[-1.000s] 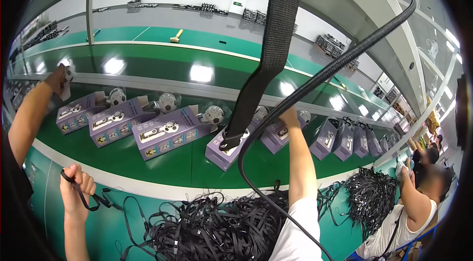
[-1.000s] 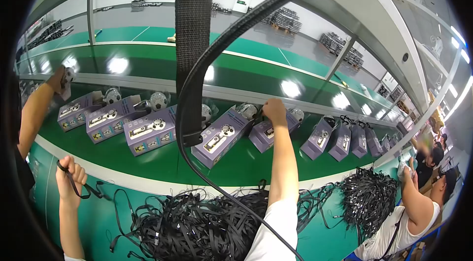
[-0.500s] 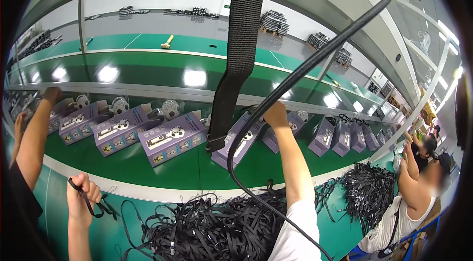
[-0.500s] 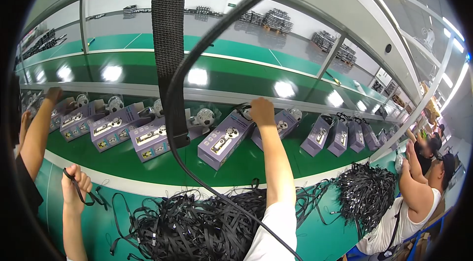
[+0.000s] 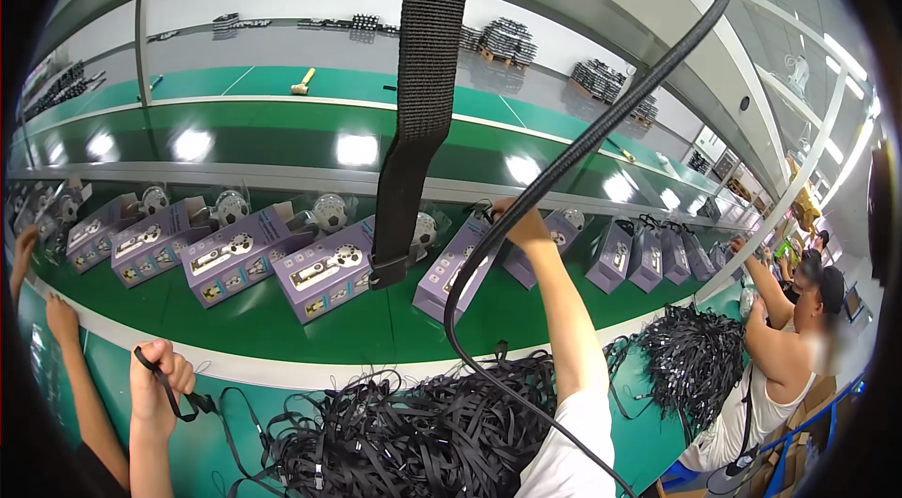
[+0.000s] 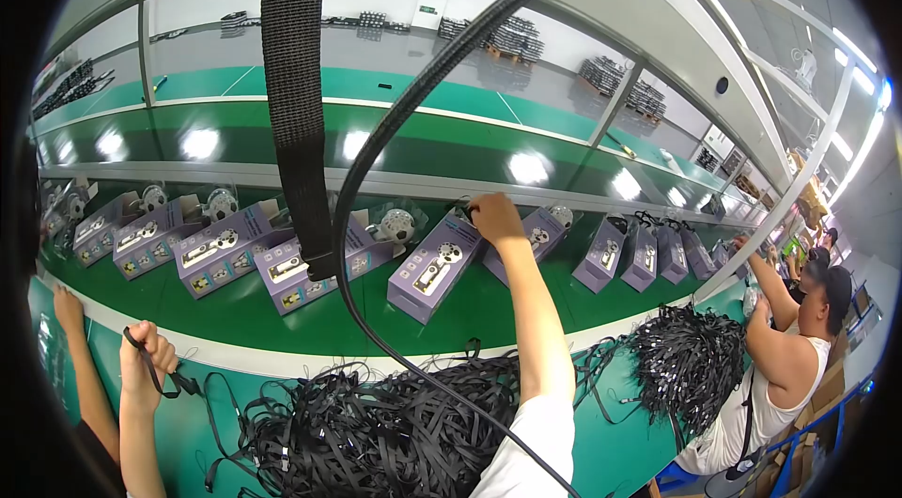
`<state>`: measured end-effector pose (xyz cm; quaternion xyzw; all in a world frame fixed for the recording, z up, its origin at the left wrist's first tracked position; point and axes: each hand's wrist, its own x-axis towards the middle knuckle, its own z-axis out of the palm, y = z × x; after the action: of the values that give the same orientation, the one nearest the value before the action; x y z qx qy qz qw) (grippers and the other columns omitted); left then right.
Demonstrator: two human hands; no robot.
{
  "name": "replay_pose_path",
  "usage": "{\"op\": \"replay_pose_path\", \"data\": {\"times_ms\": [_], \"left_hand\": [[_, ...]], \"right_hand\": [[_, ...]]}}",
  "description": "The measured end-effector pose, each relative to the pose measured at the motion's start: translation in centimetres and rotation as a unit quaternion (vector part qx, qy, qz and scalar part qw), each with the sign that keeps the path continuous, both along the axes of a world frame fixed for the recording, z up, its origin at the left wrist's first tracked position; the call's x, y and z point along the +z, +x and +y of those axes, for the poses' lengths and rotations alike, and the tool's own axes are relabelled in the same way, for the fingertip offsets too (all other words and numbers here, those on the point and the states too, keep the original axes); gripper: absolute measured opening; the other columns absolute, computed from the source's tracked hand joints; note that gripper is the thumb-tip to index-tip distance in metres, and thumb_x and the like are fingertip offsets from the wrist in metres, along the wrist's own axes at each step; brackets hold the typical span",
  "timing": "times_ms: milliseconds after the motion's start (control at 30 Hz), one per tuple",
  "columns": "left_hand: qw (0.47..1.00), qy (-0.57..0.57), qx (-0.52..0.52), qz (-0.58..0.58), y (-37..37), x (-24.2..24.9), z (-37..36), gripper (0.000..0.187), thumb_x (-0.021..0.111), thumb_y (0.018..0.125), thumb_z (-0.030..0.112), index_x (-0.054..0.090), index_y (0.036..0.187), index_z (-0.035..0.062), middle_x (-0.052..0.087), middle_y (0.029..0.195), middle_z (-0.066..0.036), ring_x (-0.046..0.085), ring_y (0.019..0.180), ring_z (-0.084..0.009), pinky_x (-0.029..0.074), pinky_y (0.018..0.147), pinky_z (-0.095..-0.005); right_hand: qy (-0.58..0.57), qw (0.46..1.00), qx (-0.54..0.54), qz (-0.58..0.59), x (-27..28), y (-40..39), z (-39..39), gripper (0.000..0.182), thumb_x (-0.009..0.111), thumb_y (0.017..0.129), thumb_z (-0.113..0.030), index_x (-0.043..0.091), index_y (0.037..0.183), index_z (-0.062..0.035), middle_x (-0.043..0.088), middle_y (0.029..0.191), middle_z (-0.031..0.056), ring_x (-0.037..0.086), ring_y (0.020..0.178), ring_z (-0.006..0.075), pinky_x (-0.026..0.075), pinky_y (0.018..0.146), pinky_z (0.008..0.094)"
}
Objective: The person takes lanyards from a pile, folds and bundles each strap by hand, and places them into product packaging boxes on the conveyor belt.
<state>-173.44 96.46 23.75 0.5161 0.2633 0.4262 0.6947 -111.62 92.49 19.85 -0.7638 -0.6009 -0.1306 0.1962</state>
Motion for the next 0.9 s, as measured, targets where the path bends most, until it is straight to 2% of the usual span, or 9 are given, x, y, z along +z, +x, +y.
{"op": "replay_pose_path", "data": {"times_ms": [67,167,300,400,433,633,733,800,900], "left_hand": [[1.0,0.003,-0.005,0.004,-0.2,0.0,0.3,0.048,0.051,0.09,0.032,0.026,0.054,0.0121,0.022,0.042,0.001,0.018,0.039,-0.0104,0.017,0.041,-0.03],[1.0,0.006,-0.008,0.011,-0.8,0.1,0.7,0.048,0.051,0.09,0.032,0.026,0.054,0.0122,0.022,0.042,0.001,0.018,0.039,-0.0106,0.018,0.041,-0.03],[1.0,-0.007,-0.013,0.012,-1.4,-0.4,1.5,0.047,0.052,0.089,0.032,0.03,0.053,0.0115,0.024,0.041,0.001,0.021,0.038,-0.0114,0.02,0.041,-0.03],[0.999,-0.039,0.008,0.021,-1.6,-1.4,1.9,0.045,0.053,0.088,0.032,0.034,0.053,0.0104,0.026,0.042,0.0,0.023,0.038,-0.0124,0.022,0.042,-0.0302],[0.999,-0.021,-0.012,0.045,-1.5,-1.0,1.9,0.049,0.054,0.087,0.037,0.028,0.052,0.0133,0.022,0.043,0.003,0.019,0.04,-0.0115,0.016,0.043,-0.0309],[0.998,-0.018,-0.013,0.055,-3.1,-1.5,3.0,0.05,0.053,0.088,0.037,0.028,0.053,0.0132,0.021,0.043,0.002,0.018,0.04,-0.0116,0.015,0.043,-0.031],[0.999,-0.02,-0.019,0.047,-3.7,-1.4,3.5,0.05,0.052,0.089,0.037,0.026,0.054,0.0135,0.019,0.044,0.003,0.017,0.041,-0.0114,0.015,0.043,-0.0311],[0.998,-0.021,-0.027,0.043,-4.1,-1.4,3.9,0.05,0.052,0.089,0.037,0.026,0.054,0.0134,0.019,0.044,0.003,0.017,0.041,-0.0113,0.015,0.043,-0.0311],[0.998,-0.027,-0.041,0.039,-4.5,-1.6,4.4,0.049,0.052,0.089,0.037,0.027,0.055,0.0132,0.02,0.044,0.003,0.017,0.041,-0.0112,0.015,0.043,-0.031]], "right_hand": [[-0.05,0.998,0.038,0.0,-0.2,-0.1,0.5,0.019,0.056,0.073,-0.013,0.071,0.083,-0.0071,0.067,0.082,0.0187,0.064,0.088,0.0362,0.052,0.079,0.044],[-0.159,0.98,-0.095,-0.074,1.8,-0.2,1.7,0.019,0.056,0.073,-0.012,0.072,0.082,-0.0079,0.068,0.084,0.0187,0.065,0.086,0.0363,0.052,0.079,0.0443],[0.018,0.996,-0.077,-0.044,1.0,-1.3,4.2,0.024,0.062,0.073,-0.023,0.071,0.091,-0.0111,0.065,0.098,0.0164,0.062,0.095,0.0336,0.051,0.083,0.0428],[-0.162,0.971,-0.172,-0.036,0.6,-4.6,7.1,0.034,0.064,0.074,-0.03,0.069,0.103,-0.0145,0.061,0.115,0.0151,0.05,0.118,0.0301,0.041,0.097,0.0509],[-0.254,0.942,-0.218,-0.013,0.9,-5.2,8.0,0.036,0.065,0.073,-0.032,0.069,0.106,-0.0159,0.06,0.12,0.0156,0.048,0.122,0.0293,0.037,0.101,0.0532],[-0.175,0.934,-0.309,-0.034,-2.3,-3.8,10.0,0.041,0.066,0.073,-0.034,0.068,0.106,-0.0097,0.063,0.116,0.0159,0.057,0.112,0.0343,0.04,0.099,0.0459],[-0.005,0.966,-0.248,0.071,-1.9,-0.7,8.9,0.029,0.053,0.081,-0.022,0.068,0.099,-0.0053,0.066,0.103,0.0197,0.064,0.095,0.0379,0.047,0.09,0.0509],[0.063,0.991,-0.118,-0.027,-2.0,4.5,7.3,0.028,0.052,0.082,-0.021,0.067,0.097,-0.0032,0.065,0.101,0.0238,0.063,0.091,0.0411,0.05,0.081,0.0496],[0.045,0.99,-0.12,-0.055,-1.7,5.0,4.5,0.029,0.052,0.082,-0.019,0.064,0.102,-0.0026,0.064,0.103,0.0242,0.062,0.094,0.0408,0.05,0.084,0.048]]}}
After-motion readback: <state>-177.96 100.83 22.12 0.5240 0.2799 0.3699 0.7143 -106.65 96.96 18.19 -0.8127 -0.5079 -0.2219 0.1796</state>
